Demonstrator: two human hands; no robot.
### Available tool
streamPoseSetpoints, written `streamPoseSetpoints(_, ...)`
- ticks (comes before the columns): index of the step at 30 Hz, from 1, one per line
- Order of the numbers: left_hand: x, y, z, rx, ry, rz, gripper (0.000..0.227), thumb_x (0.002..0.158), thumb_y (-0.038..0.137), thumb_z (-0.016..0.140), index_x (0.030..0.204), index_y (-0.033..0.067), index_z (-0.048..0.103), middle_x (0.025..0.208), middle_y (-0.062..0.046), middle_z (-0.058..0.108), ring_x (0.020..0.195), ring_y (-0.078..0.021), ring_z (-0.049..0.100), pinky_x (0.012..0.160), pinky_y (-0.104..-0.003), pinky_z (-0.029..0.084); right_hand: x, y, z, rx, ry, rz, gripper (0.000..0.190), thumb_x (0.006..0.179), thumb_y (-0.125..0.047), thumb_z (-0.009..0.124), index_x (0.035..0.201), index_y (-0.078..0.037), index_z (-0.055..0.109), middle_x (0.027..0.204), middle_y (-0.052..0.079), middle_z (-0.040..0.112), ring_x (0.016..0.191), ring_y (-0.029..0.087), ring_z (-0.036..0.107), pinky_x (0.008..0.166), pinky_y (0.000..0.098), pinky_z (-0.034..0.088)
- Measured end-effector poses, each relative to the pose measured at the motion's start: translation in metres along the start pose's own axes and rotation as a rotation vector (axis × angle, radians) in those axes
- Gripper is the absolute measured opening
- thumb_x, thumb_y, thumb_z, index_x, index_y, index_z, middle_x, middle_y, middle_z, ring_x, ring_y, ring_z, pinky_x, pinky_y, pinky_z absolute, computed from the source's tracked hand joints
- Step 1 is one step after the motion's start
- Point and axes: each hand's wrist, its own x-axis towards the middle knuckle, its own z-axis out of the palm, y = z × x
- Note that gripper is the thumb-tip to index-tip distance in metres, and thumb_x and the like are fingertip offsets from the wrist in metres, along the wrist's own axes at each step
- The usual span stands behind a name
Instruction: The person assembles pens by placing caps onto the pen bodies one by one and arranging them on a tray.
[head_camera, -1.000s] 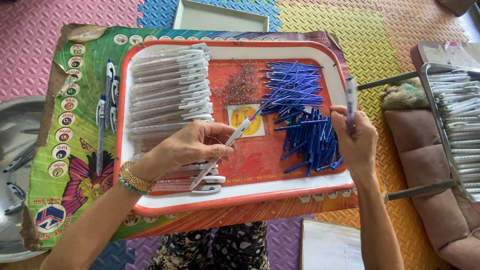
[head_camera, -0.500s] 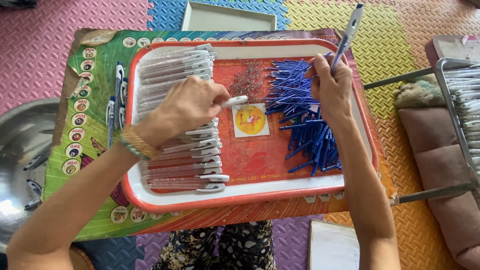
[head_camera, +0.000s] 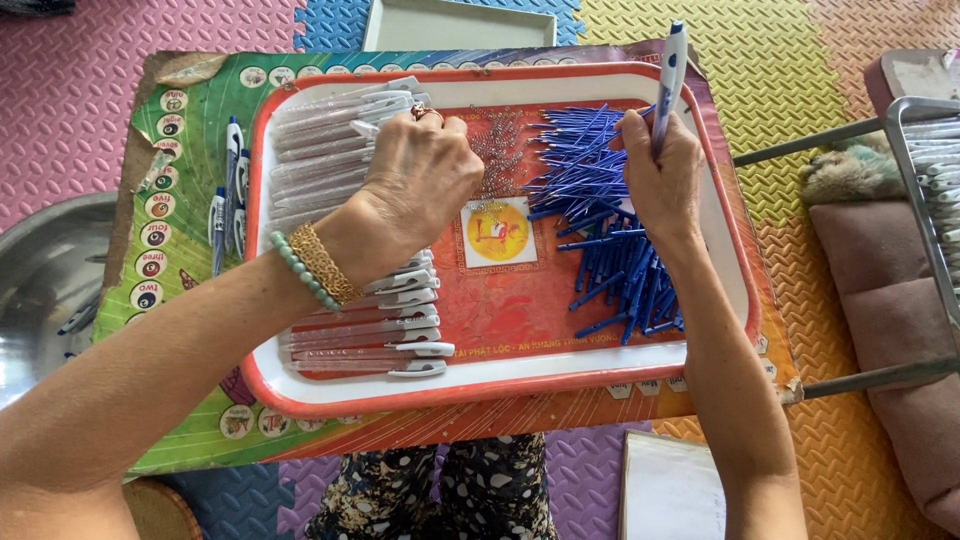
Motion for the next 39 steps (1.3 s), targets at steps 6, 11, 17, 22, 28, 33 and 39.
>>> streamPoseSetpoints(6, -0.07, -0.046, -0.01, -0.444, -0.009, -0.103, 0.016, 0.09, 0.009, 0.079, 0.102, 0.0178, 0.086, 0.096, -0.006, 0.079, 0.094, -0.0277, 0.078, 0.081, -0.045, 0.065, 0.005, 0.006, -0.002, 0.134, -0.001, 0.098, 0.014, 0.119, -0.012, 0.056, 0.112, -0.005, 0.066, 0.073, 0.007, 0.064, 0.045, 0.008, 0.046, 0.041, 0.0218, 0.033)
streamPoseSetpoints(11, -0.13, -0.06, 0.047, -0.84, -0.032, -0.322, 0.021, 0.099, 0.016, 0.081, 0.119, 0.0193, 0.086, 0.111, -0.009, 0.084, 0.111, -0.0333, 0.078, 0.098, -0.049, 0.062, 0.004, 0.02, -0.003, 0.202, -0.02, 0.186, 0.014, 0.116, -0.012, 0.061, 0.127, -0.005, 0.056, 0.085, 0.013, 0.072, 0.048, 0.005, 0.046, 0.039, 0.0193, 0.033)
streamPoseSetpoints(17, -0.153, -0.061, 0.085, -0.972, 0.244, -0.255, 0.024, 0.097, 0.013, 0.083, 0.121, 0.0144, 0.085, 0.118, -0.016, 0.08, 0.116, -0.0391, 0.076, 0.1, -0.051, 0.061, 0.003, 0.03, -0.016, -0.405, -0.075, 0.072, 0.039, 0.118, -0.036, 0.066, 0.142, -0.006, 0.061, 0.085, 0.007, 0.079, 0.076, 0.025, 0.07, 0.073, 0.0388, 0.051)
streamPoseSetpoints(22, -0.203, -0.133, 0.138, -0.585, 0.408, -0.394, 0.026, 0.117, 0.021, 0.077, 0.141, 0.0132, 0.082, 0.125, -0.014, 0.077, 0.126, -0.031, 0.074, 0.108, -0.043, 0.057, -0.001, 0.021, -0.013, -0.648, -0.084, -0.027, 0.033, 0.117, -0.025, 0.074, 0.139, -0.001, 0.071, 0.091, 0.027, 0.077, 0.095, 0.055, 0.073, 0.087, 0.0627, 0.054)
streamPoseSetpoints(28, -0.232, -0.152, 0.203, -0.594, -0.003, -0.702, 0.057, 0.1, 0.044, 0.083, 0.141, 0.0052, 0.079, 0.122, -0.023, 0.079, 0.122, -0.0412, 0.075, 0.104, -0.054, 0.058, -0.003, 0.034, -0.009, -0.681, -0.093, -0.049, 0.031, 0.118, -0.031, 0.078, 0.138, -0.007, 0.078, 0.097, 0.019, 0.08, 0.098, 0.044, 0.075, 0.09, 0.0553, 0.056)
streamPoseSetpoints(33, -0.214, -0.157, 0.193, -0.639, -0.165, -0.78, 0.049, 0.092, 0.043, 0.083, 0.129, 0.0106, 0.085, 0.105, -0.011, 0.086, 0.118, -0.0366, 0.077, 0.102, -0.051, 0.058, -0.004, 0.035, -0.01, -0.657, -0.116, -0.048, 0.026, 0.12, -0.03, 0.077, 0.133, -0.008, 0.08, 0.095, 0.018, 0.08, 0.092, 0.043, 0.075, 0.088, 0.056, 0.056)
streamPoseSetpoints(39, -0.207, -0.164, 0.177, -0.769, -0.27, -0.866, 0.046, 0.082, 0.044, 0.084, 0.119, 0.0169, 0.088, 0.101, -0.005, 0.087, 0.117, -0.0347, 0.078, 0.104, -0.052, 0.058, -0.008, 0.032, -0.011, -0.622, -0.124, -0.056, 0.03, 0.124, -0.039, 0.073, 0.125, -0.011, 0.083, 0.09, 0.018, 0.078, 0.086, 0.044, 0.075, 0.087, 0.0575, 0.055)
